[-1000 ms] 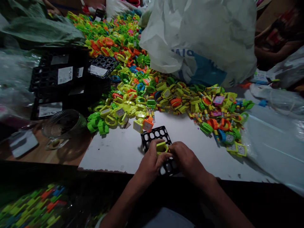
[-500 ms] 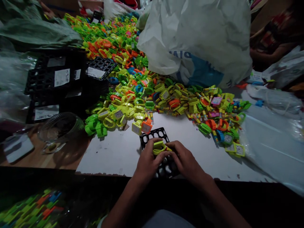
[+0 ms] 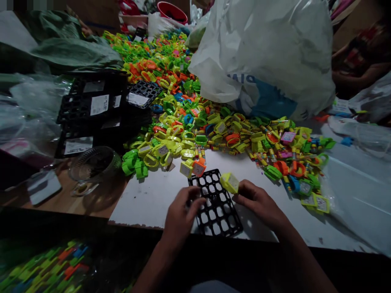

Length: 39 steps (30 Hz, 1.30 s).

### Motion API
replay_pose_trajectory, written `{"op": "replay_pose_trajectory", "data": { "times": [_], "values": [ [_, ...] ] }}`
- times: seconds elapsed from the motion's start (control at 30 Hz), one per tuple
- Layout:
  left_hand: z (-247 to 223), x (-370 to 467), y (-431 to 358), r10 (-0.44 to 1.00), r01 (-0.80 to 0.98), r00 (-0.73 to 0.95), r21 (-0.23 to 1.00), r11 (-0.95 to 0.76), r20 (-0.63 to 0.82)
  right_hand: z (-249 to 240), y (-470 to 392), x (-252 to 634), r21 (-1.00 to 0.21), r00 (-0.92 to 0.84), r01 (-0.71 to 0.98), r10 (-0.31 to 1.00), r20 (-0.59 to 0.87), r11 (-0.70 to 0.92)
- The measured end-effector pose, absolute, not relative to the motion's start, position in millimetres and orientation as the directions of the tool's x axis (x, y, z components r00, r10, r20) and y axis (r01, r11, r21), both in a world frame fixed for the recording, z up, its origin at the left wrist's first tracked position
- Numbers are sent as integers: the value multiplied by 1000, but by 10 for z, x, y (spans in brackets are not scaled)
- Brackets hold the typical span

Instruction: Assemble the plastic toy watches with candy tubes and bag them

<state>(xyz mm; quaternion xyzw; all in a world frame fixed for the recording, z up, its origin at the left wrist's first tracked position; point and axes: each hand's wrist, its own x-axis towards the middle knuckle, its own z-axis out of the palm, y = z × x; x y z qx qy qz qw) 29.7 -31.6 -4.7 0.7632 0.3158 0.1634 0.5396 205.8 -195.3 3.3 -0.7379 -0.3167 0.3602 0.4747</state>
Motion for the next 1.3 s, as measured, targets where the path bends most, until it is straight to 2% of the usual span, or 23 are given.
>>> {"op": "replay_pose_trajectory", "data": {
  "times": [0.07,0.13,0.27,0.33,0.47,0.6,0.67,0.83,1.03,1.3],
  "values": [
    [-124,291,-213,827,358,556,922,-146,-85,-21,-1777,2012,-948,618,-16,742,-260,-319],
    [-209,360,-105,883,378,469,911,-166,-34,-89,-1519,1965,-957,639,-151,714,-286,-249],
    [-330,611,72,821,386,567,858,-339,69,-257,-1004,1928,-949,618,-302,739,-268,-92],
    [-374,705,120,789,389,607,828,-404,100,-333,-868,1944,-952,617,-297,747,-248,-71],
    [-461,756,135,756,392,642,794,-465,126,-410,-827,2000,-971,687,-204,688,-234,-127],
    [-506,744,121,750,398,648,780,-484,135,-420,-832,2072,-958,688,-251,671,-277,-138],
    [-509,745,121,750,404,647,772,-491,138,-414,-828,2098,-968,708,-178,660,-250,-176],
    [-523,759,130,747,400,645,762,-510,161,-400,-888,2062,-925,779,210,626,-38,-318],
    [-519,803,160,752,464,639,700,-542,158,-442,-880,2000,-811,641,540,736,220,-227],
    [-491,789,177,740,439,646,702,-560,186,-331,-838,1970,-873,673,437,723,157,-217]
  ]
}}
